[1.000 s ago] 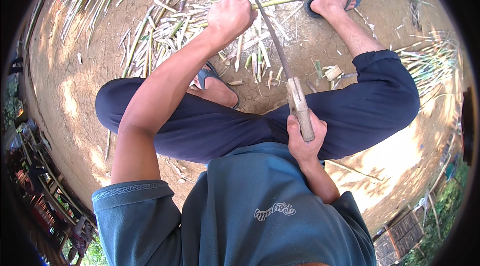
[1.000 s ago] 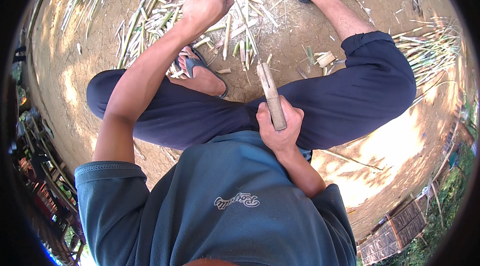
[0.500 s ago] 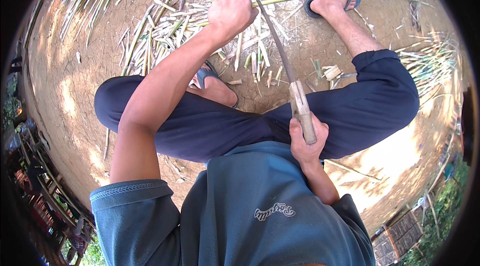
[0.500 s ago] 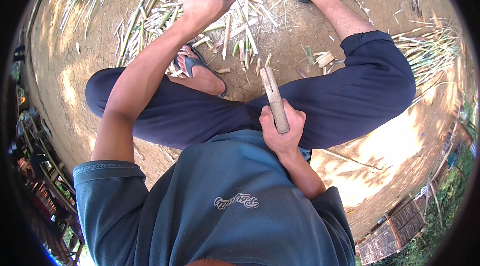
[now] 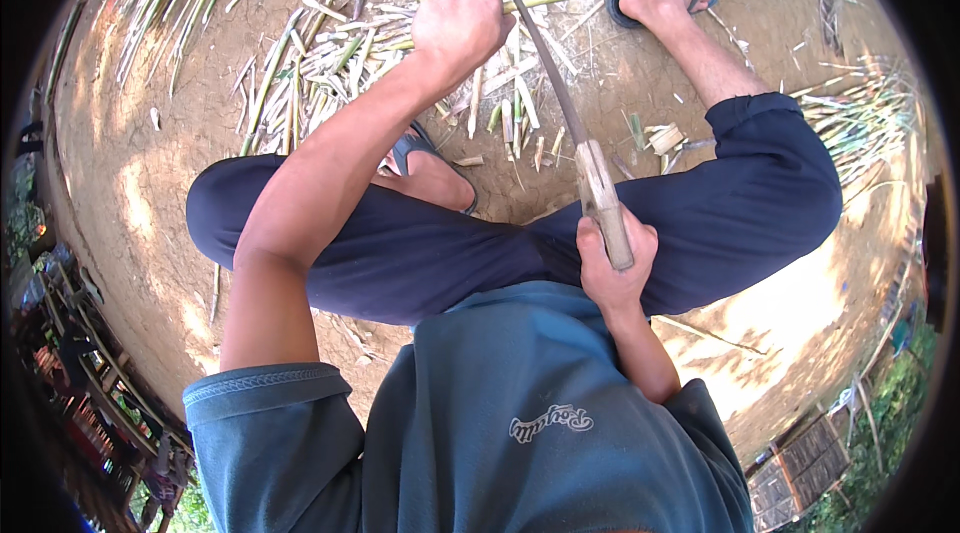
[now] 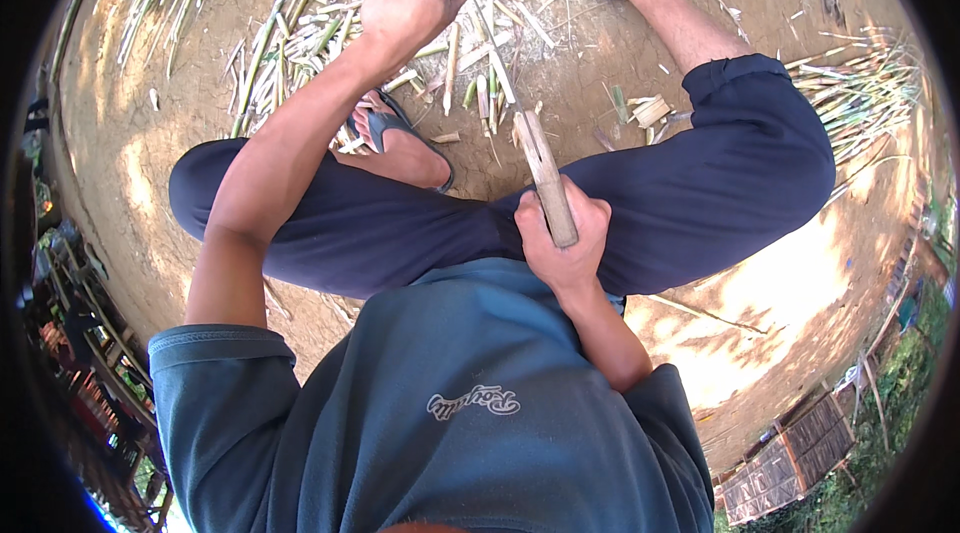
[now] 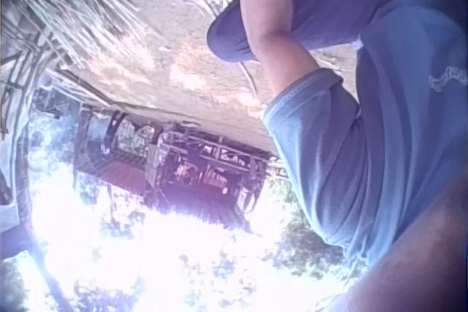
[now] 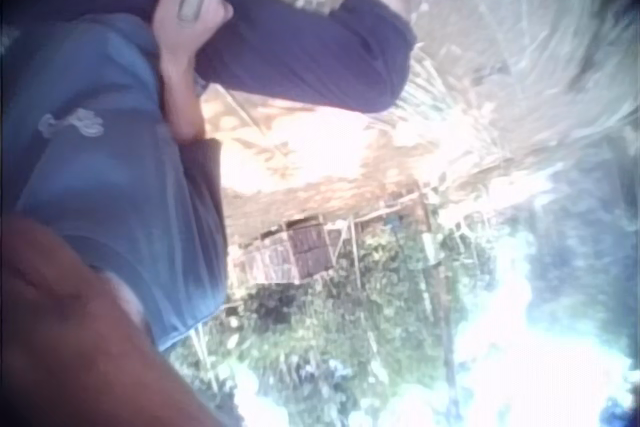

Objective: The person sits cross-legged on the ground and uses a large knife to chop long sugarcane stalks into smaller pieces. They repeatedly pick up stalks, position them on a wooden block, and strike them with the knife to create a pile of cut segments.

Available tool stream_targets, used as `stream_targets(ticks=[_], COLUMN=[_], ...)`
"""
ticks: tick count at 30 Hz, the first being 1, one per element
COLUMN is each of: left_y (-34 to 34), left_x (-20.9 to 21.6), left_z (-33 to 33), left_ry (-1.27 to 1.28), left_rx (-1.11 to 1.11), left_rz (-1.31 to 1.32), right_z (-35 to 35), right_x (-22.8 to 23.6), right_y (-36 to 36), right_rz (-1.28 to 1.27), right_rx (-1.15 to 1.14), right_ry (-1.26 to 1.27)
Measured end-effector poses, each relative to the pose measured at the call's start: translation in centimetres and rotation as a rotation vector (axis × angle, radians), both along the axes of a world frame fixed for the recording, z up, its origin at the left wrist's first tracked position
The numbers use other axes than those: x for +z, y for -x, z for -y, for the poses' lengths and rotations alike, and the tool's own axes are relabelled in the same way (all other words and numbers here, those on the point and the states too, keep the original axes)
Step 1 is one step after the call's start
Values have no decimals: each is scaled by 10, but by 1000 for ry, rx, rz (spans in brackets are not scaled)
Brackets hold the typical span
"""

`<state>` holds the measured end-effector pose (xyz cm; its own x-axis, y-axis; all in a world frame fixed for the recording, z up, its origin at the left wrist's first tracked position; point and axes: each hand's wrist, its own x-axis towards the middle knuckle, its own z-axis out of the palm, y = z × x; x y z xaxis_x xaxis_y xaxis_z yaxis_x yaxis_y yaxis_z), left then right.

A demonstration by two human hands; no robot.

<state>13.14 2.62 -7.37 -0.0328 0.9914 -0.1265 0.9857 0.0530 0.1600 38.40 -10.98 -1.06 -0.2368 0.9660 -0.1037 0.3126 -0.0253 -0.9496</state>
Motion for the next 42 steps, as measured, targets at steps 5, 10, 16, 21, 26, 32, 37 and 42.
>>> stream_targets(ticks=[5, 10, 16, 21, 26, 32, 37, 42], left_y=[-2, -3, 2, -3, 3, -2, -7, 5], left_x=[-2, -13, -12, -16, -14, -21, -23, -14], left_z=[3, -1, -5, -8, -10, -6, -3, -8], left_ry=[-2, -25, -1, 29, 15, 16, 54, 71], left_rx=[-14, -14, 0, 22, 19, -13, 1, 5], left_rz=[13, 21, 40, 23, 29, 23, 35, 31], right_z=[6, -14, 4, -30, -17, -23, -27, -23], right_x=[-1, -11, 0, -20, -17, -20, -25, -27], right_y=[-5, 10, -1, 14, 7, 14, 9, 9], right_rz=[33, 8, -29, 32, 8, 47, 61, 27], right_rx=[-22, -28, -78, 4, 2, -21, -17, -2], right_ry=[35, -33, 80, -22, -78, -28, 6, -21])
